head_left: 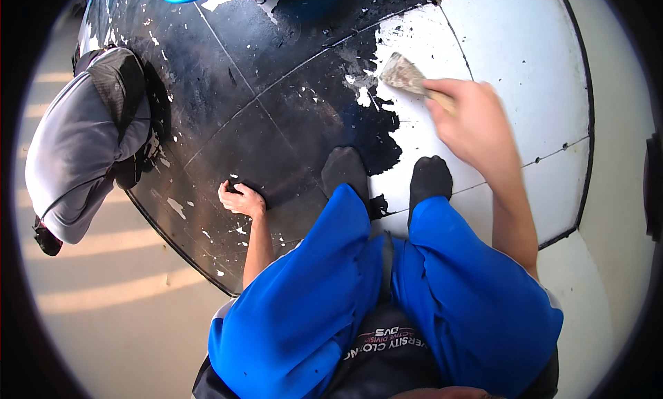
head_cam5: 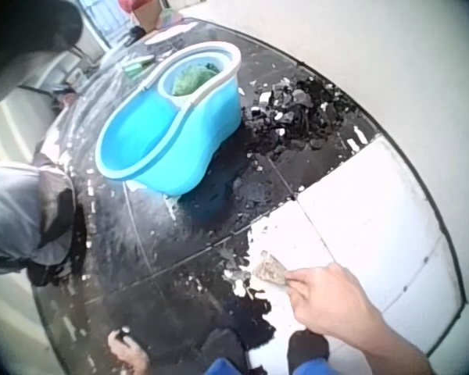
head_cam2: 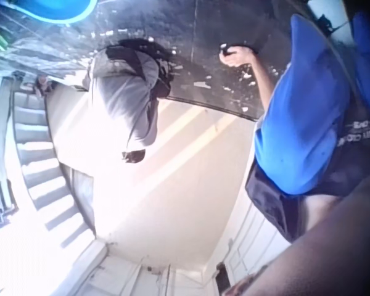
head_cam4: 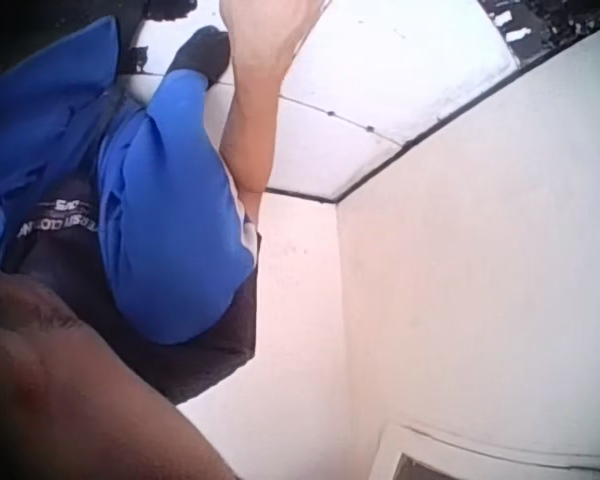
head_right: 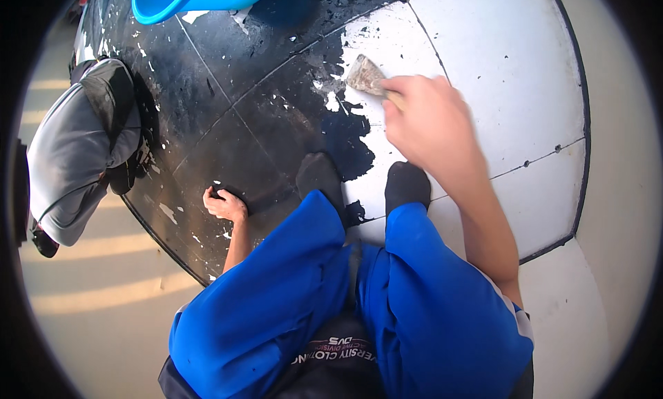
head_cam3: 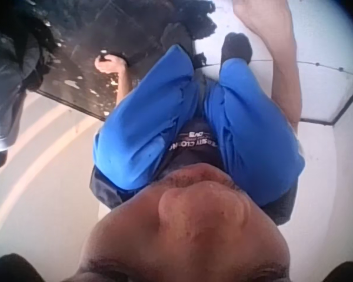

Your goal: The person uses a scraper to remove black residue from the floor tiles while kneeling. They apply pressure to the tool to peel off the material and place it aside as they work across the room.

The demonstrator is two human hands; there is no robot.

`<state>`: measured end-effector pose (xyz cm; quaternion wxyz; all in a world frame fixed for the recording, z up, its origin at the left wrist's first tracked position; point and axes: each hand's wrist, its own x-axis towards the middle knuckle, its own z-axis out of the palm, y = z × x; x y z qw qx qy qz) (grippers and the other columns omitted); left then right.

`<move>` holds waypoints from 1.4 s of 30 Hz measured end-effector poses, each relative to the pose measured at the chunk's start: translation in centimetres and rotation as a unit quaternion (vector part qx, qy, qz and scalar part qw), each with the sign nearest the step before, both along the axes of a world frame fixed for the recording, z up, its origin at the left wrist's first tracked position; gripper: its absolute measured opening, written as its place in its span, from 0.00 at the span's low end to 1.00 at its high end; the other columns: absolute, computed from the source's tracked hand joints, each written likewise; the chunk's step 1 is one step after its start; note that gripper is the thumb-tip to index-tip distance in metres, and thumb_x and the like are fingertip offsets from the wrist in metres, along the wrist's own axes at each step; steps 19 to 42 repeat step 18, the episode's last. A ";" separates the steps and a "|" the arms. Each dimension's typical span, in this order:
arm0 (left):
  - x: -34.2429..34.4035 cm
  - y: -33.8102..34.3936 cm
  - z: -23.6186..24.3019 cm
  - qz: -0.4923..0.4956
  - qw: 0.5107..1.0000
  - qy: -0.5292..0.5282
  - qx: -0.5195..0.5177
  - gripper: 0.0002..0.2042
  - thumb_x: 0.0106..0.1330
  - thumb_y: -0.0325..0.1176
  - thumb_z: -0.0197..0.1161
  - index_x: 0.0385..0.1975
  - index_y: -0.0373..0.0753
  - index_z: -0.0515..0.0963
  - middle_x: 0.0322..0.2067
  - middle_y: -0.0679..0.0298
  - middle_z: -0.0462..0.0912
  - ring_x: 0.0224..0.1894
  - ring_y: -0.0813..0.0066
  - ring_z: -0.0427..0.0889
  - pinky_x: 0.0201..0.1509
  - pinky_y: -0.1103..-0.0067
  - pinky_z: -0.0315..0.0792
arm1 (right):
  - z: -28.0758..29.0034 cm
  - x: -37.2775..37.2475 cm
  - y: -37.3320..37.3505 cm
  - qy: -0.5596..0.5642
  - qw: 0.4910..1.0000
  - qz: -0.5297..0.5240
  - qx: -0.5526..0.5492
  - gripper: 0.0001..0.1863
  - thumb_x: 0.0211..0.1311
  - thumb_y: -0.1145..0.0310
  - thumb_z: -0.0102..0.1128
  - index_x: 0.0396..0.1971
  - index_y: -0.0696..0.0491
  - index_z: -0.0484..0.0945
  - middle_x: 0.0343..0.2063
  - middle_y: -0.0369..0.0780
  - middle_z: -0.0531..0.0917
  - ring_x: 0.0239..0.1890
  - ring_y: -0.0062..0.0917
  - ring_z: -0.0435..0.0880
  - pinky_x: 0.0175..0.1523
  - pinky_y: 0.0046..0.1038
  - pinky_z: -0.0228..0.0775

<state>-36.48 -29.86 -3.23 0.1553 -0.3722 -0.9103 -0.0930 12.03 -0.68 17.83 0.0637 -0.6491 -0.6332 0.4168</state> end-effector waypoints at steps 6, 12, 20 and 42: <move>0.8 0.3 0.6 0.044 0.999 -0.006 -0.004 0.18 0.63 0.33 0.58 0.54 0.40 0.75 0.56 0.58 0.78 0.61 0.54 0.73 0.66 0.58 0.63 | -1.0 0.2 0.5 -0.052 0.998 0.024 0.022 0.17 0.60 0.68 0.62 0.48 0.50 0.88 0.39 0.52 0.88 0.45 0.47 0.84 0.56 0.43 0.76; 1.0 0.8 0.4 0.024 1.000 -0.009 -0.001 0.18 0.64 0.34 0.57 0.54 0.42 0.75 0.57 0.58 0.77 0.60 0.53 0.73 0.64 0.57 0.64 | -2.9 -1.5 0.4 -0.041 0.998 0.048 -0.014 0.16 0.61 0.69 0.61 0.47 0.52 0.88 0.35 0.53 0.87 0.43 0.48 0.86 0.53 0.45 0.78; -0.2 -0.3 0.1 0.019 1.000 -0.023 -0.002 0.19 0.64 0.36 0.57 0.55 0.44 0.75 0.59 0.58 0.76 0.64 0.52 0.70 0.66 0.56 0.63 | 0.9 -0.2 1.0 -0.073 0.995 0.046 -0.056 0.20 0.60 0.68 0.63 0.53 0.51 0.86 0.42 0.52 0.88 0.53 0.49 0.84 0.60 0.38 0.76; -0.2 -0.3 0.1 0.019 1.000 -0.023 -0.002 0.19 0.64 0.36 0.57 0.55 0.44 0.75 0.59 0.58 0.76 0.64 0.52 0.70 0.66 0.56 0.63 | 0.9 -0.2 1.0 -0.073 0.995 0.046 -0.056 0.20 0.60 0.68 0.63 0.53 0.51 0.86 0.42 0.52 0.88 0.53 0.49 0.84 0.60 0.38 0.76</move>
